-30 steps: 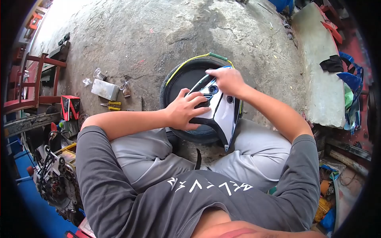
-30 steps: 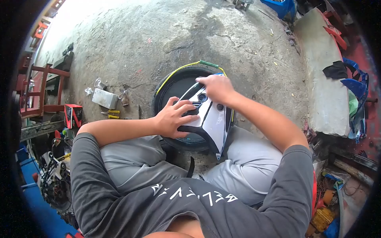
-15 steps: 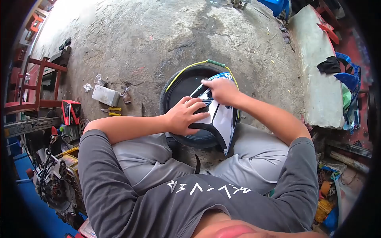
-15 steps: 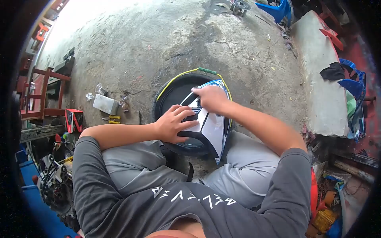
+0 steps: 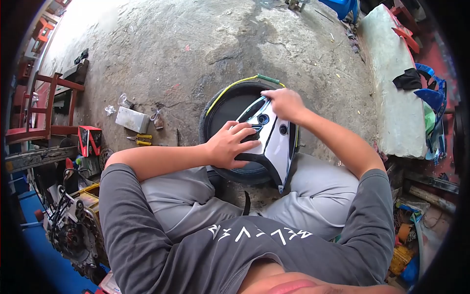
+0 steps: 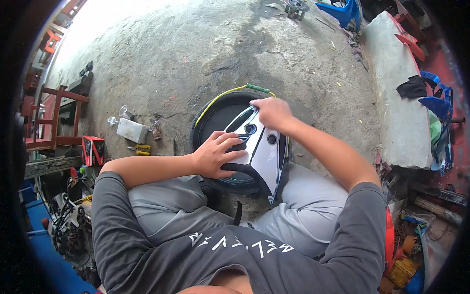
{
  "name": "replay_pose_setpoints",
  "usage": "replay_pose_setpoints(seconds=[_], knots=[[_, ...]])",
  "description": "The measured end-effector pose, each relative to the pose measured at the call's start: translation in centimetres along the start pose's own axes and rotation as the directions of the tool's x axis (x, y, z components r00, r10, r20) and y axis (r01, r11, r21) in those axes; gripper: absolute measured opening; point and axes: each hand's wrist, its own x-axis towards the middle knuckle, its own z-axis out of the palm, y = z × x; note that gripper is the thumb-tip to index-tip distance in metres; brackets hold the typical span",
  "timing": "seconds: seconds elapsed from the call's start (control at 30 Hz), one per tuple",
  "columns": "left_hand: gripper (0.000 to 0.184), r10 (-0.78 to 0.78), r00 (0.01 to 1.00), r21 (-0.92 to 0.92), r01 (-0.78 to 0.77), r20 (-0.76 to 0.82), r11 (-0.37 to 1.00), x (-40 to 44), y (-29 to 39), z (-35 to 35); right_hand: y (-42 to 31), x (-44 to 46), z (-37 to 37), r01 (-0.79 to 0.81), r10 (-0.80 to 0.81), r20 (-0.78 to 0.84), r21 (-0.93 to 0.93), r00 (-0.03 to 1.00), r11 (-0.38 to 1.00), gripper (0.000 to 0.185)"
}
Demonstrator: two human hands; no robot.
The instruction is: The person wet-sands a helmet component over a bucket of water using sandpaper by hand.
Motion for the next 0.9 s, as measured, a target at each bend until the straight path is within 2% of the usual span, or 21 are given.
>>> replay_pose_setpoints(seconds=[0.1, 0.17, 0.23, 0.3, 0.33, 0.43, 0.47, 0.5, 0.57, 0.63, 0.77, 0.8, 0.83, 0.9], knots=[[0.08, 0.001, 1.0, 0.002, -0.001, 0.003, 1.0, 0.1, 0.0, 0.0, -0.4, -0.5, 1.0, -0.01, 0.01, -0.025, 0.002, 1.0, 1.0, 0.05], [0.08, 0.006, 1.0, 0.007, -0.006, 0.003, 1.0, 0.1, 0.1, 0.0, -1.6, -1.3, 1.7, 0.119, -0.119, 0.039, 0.01, 0.992, 0.993, 0.05], [0.08, 0.005, 1.0, 0.015, -0.005, 0.001, 1.0, 0.2, 0.0, -0.2, -1.8, -1.5, 1.1, 0.158, -0.158, -0.005, 0.0, 0.987, 0.987, 0.049], [0.08, -0.001, 1.0, 0.016, 0.001, -0.001, 1.0, 0.1, 0.1, -0.1, -1.2, -0.4, -0.5, -0.044, 0.045, 0.056, -0.01, 0.997, 0.999, 0.049], [0.08, 0.001, 1.0, 0.01, -0.001, -0.002, 1.0, 0.0, 0.1, -0.1, 0.2, 0.1, 0.0, 0.005, -0.006, -0.006, -0.027, 1.0, 1.0, 0.05], [0.081, 0.007, 1.0, 0.0, -0.007, -0.005, 1.0, 0.2, 0.1, 0.0, -0.8, -0.9, 1.7, 0.094, -0.097, -0.051, -0.049, 0.994, 0.994, 0.049], [0.082, 0.006, 1.0, 0.001, -0.006, -0.001, 1.0, 0.1, 0.1, -0.1, -1.3, -1.1, 2.2, 0.16, -0.16, -0.009, -0.026, 0.987, 0.987, 0.049], [0.082, 0.004, 1.0, 0.005, -0.004, 0.004, 1.0, 0.1, 0.0, -0.2, -2.6, -1.6, 1.3, 0.139, -0.136, 0.066, -0.033, 0.988, 0.99, 0.049], [0.081, 0.001, 1.0, -0.003, -0.001, 0.001, 1.0, 0.2, 0.0, -0.1, -0.9, -1.3, 1.8, 0.199, -0.199, -0.035, -0.001, 0.979, 0.98, 0.046], [0.08, -0.002, 1.0, -0.007, 0.002, 0.001, 1.0, 0.0, 0.0, -0.2, -0.3, -0.4, 0.3, 0.007, -0.007, -0.009, -0.014, 1.0, 1.0, 0.045], [0.079, 0.001, 1.0, 0.002, -0.001, 0.006, 1.0, 0.1, 0.0, -0.1, -0.4, -1.0, 1.8, 0.087, -0.089, -0.061, -0.039, 0.994, 0.995, 0.048], [0.078, 0.002, 1.0, 0.007, -0.002, 0.008, 1.0, 0.1, 0.0, -0.1, -1.4, -1.5, 2.0, 0.159, -0.161, -0.061, -0.037, 0.985, 0.987, 0.05], [0.078, 0.004, 1.0, 0.008, -0.004, 0.005, 1.0, 0.1, -0.1, -0.1, -2.3, -1.9, 1.3, 0.13, -0.128, 0.038, -0.038, 0.991, 0.991, 0.051], [0.078, 0.002, 1.0, 0.004, -0.002, 0.004, 1.0, 0.1, -0.1, 0.0, -1.3, -1.5, 0.9, 0.157, -0.157, -0.002, -0.014, 0.988, 0.988, 0.051]])
